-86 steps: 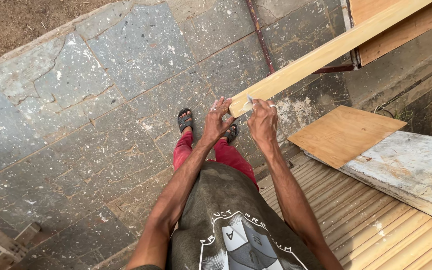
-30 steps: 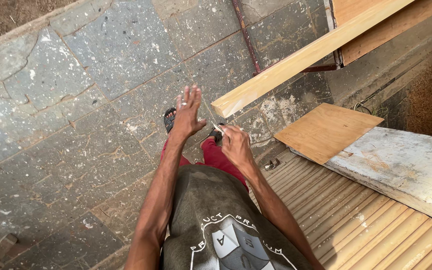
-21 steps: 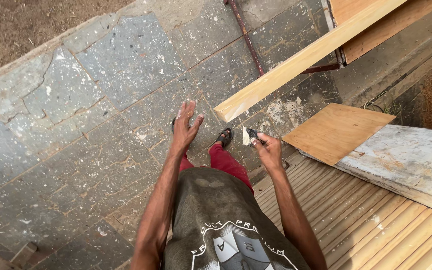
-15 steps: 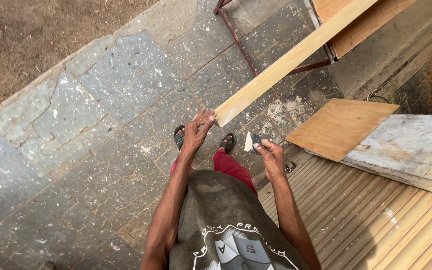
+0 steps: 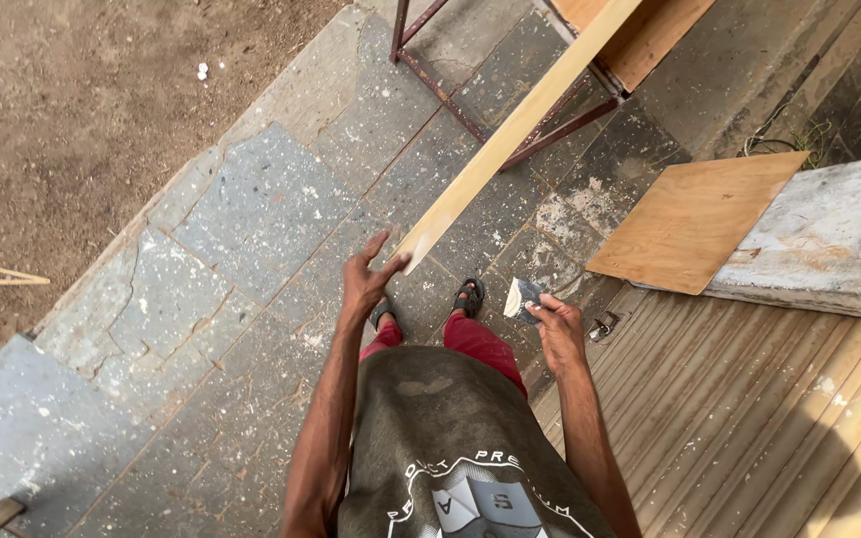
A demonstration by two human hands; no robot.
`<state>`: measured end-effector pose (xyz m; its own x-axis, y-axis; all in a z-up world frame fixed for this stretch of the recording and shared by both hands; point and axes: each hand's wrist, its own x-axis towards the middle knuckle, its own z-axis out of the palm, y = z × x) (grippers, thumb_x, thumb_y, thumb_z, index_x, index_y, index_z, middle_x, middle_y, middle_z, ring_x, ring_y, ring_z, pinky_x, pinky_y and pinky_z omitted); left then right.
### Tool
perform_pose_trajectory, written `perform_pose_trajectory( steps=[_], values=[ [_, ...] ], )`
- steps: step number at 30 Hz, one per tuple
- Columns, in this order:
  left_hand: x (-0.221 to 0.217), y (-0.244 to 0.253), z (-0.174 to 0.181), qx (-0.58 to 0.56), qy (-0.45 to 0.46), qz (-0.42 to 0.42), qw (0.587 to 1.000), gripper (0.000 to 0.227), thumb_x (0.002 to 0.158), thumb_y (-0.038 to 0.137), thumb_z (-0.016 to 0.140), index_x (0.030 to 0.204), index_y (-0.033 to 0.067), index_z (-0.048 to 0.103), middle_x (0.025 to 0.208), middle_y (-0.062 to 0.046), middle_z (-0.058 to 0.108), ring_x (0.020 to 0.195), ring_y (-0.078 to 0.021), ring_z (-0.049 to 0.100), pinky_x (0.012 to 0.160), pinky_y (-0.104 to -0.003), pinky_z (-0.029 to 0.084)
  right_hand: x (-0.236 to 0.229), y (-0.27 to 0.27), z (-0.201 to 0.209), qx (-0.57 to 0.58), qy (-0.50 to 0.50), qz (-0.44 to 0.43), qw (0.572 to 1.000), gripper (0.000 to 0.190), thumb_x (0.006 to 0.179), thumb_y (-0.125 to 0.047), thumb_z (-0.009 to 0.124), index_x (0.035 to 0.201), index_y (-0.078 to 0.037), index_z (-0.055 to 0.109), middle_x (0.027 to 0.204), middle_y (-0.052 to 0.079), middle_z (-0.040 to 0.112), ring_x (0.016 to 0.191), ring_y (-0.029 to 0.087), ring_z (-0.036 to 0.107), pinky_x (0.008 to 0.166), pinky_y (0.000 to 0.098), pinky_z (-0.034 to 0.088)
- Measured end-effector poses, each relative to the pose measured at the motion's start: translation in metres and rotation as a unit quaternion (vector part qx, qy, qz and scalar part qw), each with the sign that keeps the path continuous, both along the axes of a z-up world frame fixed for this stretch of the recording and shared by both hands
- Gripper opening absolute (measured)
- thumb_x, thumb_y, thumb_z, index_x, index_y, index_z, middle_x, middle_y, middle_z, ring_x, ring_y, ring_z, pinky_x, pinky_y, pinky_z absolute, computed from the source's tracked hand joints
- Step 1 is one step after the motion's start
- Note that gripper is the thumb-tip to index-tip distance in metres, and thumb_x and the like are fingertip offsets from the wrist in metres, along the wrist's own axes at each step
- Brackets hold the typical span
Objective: The person applies a white substance to wooden planks and then sands the surface using a small sanding block, working across different sections of a long piece of wood.
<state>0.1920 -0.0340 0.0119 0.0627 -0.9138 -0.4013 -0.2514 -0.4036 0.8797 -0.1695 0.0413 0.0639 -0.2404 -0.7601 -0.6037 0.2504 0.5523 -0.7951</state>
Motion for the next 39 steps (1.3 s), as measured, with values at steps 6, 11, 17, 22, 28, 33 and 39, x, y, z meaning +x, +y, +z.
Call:
perform_pose_trajectory(
  steps=[6, 11, 17, 22, 28, 33, 39],
  values=[
    [0.066, 0.048, -0.002, 0.125, 0.085, -0.073, 0.986, 0.119, 0.062, 0.026, 0.092, 0.159, 0.0086, 0.026, 0.165, -0.012, 0.030, 0.152, -0.0285, 0.027, 0.121, -0.046, 0.026, -0.039, 0.000, -0.028, 0.000, -0.051, -0.044, 0.998, 0.047, 0.086, 0.003, 0.072, 0.129, 0.013, 0.059, 0.105, 0.014, 0.073, 0.092, 0.016, 0.068, 0.079, 0.0296, 0.052],
    [0.102, 0.074, -0.026, 0.159, -0.017, 0.193, 0.968, 0.080, 0.086, 0.031, 0.080, 0.150, -0.0029, 0.049, 0.150, -0.021, 0.055, 0.137, -0.0304, 0.053, 0.111, -0.040, 0.040, -0.088, -0.007, -0.041, -0.018, -0.075, -0.091, 0.993, 0.048, 0.085, 0.001, 0.071, 0.128, 0.016, 0.056, 0.106, 0.014, 0.072, 0.093, 0.019, 0.069, 0.079, 0.0323, 0.054],
    [0.053, -0.036, -0.016, -0.139, -0.154, 0.217, 0.954, 0.050, 0.110, 0.039, 0.071, 0.124, -0.0081, 0.064, 0.114, -0.024, 0.071, 0.116, -0.0366, 0.064, 0.106, -0.043, 0.047, -0.152, -0.035, -0.028, -0.061, -0.126, -0.141, 0.980, 0.040, 0.084, 0.004, 0.074, 0.119, 0.017, 0.059, 0.108, 0.021, 0.069, 0.093, 0.027, 0.069, 0.082, 0.0398, 0.059],
    [-0.014, -0.054, 0.074, -0.166, -0.273, 0.199, 0.927, 0.053, 0.107, 0.039, 0.073, 0.136, -0.0057, 0.064, 0.131, -0.028, 0.066, 0.128, -0.0412, 0.062, 0.107, -0.048, 0.048, -0.210, -0.056, -0.020, 0.001, -0.088, -0.155, 0.984, 0.039, 0.082, 0.004, 0.072, 0.118, 0.014, 0.064, 0.109, 0.023, 0.073, 0.094, 0.029, 0.071, 0.078, 0.0416, 0.061],
    [-0.087, -0.068, 0.092, -0.209, -0.337, 0.148, 0.906, 0.053, 0.086, 0.031, 0.083, 0.127, -0.0015, 0.070, 0.131, -0.022, 0.069, 0.137, -0.0379, 0.058, 0.113, -0.045, 0.046, -0.245, -0.109, -0.031, -0.013, -0.150, -0.137, 0.979, 0.026, 0.086, 0.001, 0.066, 0.111, 0.001, 0.059, 0.101, 0.018, 0.068, 0.085, 0.026, 0.070, 0.067, 0.0413, 0.060],
    [-0.091, -0.060, 0.087, -0.150, -0.344, 0.157, 0.914, 0.055, 0.085, 0.031, 0.083, 0.127, -0.0014, 0.070, 0.131, -0.022, 0.069, 0.139, -0.0385, 0.055, 0.112, -0.046, 0.045, -0.202, -0.182, -0.009, -0.032, -0.149, -0.005, 0.988, 0.024, 0.090, 0.001, 0.068, 0.111, 0.012, 0.063, 0.097, 0.020, 0.069, 0.077, 0.023, 0.069, 0.060, 0.0352, 0.061],
    [-0.087, -0.097, 0.085, -0.087, -0.315, 0.063, 0.943, 0.063, 0.082, 0.041, 0.082, 0.127, -0.0013, 0.069, 0.131, -0.025, 0.067, 0.136, -0.0387, 0.055, 0.112, -0.048, 0.044, -0.090, -0.292, 0.030, -0.041, 0.163, 0.224, 0.960, 0.025, 0.087, -0.008, 0.070, 0.108, 0.005, 0.074, 0.078, 0.013, 0.076, 0.056, 0.015, 0.071, 0.043, 0.0257, 0.053]
  ],
)
